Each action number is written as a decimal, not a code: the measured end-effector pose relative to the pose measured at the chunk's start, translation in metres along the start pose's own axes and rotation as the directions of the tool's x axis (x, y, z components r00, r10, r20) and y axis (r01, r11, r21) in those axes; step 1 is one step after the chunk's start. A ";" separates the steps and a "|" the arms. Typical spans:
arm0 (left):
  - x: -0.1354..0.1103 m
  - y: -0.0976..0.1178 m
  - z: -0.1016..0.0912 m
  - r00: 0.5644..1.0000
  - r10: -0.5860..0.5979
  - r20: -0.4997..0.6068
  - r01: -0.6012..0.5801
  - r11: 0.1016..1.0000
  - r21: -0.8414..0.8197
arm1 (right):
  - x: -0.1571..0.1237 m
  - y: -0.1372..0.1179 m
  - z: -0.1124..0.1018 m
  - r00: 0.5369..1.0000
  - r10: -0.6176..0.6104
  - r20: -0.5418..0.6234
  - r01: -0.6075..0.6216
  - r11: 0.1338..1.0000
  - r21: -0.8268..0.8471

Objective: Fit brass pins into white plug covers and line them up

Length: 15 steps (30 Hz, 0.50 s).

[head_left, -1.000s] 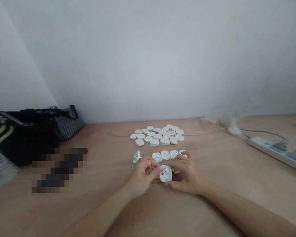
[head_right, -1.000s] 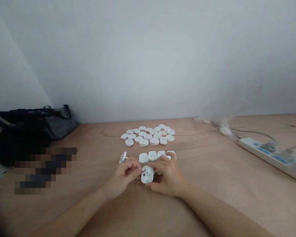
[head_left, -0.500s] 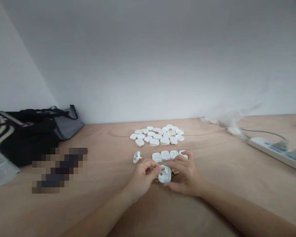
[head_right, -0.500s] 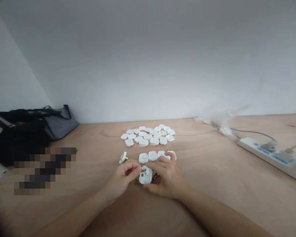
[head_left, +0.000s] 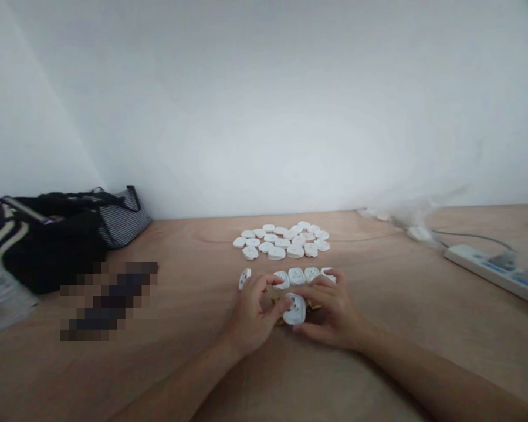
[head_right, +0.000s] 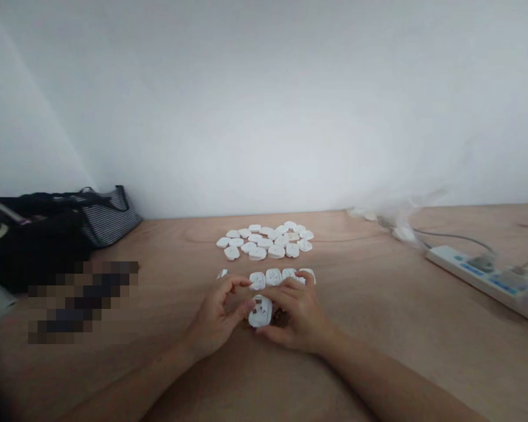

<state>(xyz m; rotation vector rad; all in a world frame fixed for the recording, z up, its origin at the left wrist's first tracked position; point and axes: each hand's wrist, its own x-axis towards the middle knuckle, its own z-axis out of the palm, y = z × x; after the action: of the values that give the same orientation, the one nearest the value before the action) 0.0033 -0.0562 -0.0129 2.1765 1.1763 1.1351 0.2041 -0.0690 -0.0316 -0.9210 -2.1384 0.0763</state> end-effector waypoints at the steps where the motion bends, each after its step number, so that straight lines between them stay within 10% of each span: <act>1: 0.001 -0.001 -0.006 0.991 0.109 0.075 -0.112 0.993 0.043 | 0.000 0.001 -0.002 1.000 0.004 0.022 -0.005 1.000 0.011; 6: 0.003 -0.005 -0.017 0.895 0.317 0.315 -0.385 0.905 0.183 | -0.001 0.006 -0.006 0.993 0.003 0.116 -0.007 0.999 0.036; 15: 0.001 -0.003 -0.008 0.916 0.312 0.253 -0.377 0.885 0.273 | 0.000 0.005 -0.003 0.987 0.064 0.150 -0.075 0.995 0.065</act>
<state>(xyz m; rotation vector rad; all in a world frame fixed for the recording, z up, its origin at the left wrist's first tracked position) -0.0043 -0.0539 -0.0105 2.7632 0.9548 0.8664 0.2088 -0.0663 -0.0312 -0.9748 -2.2237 0.2615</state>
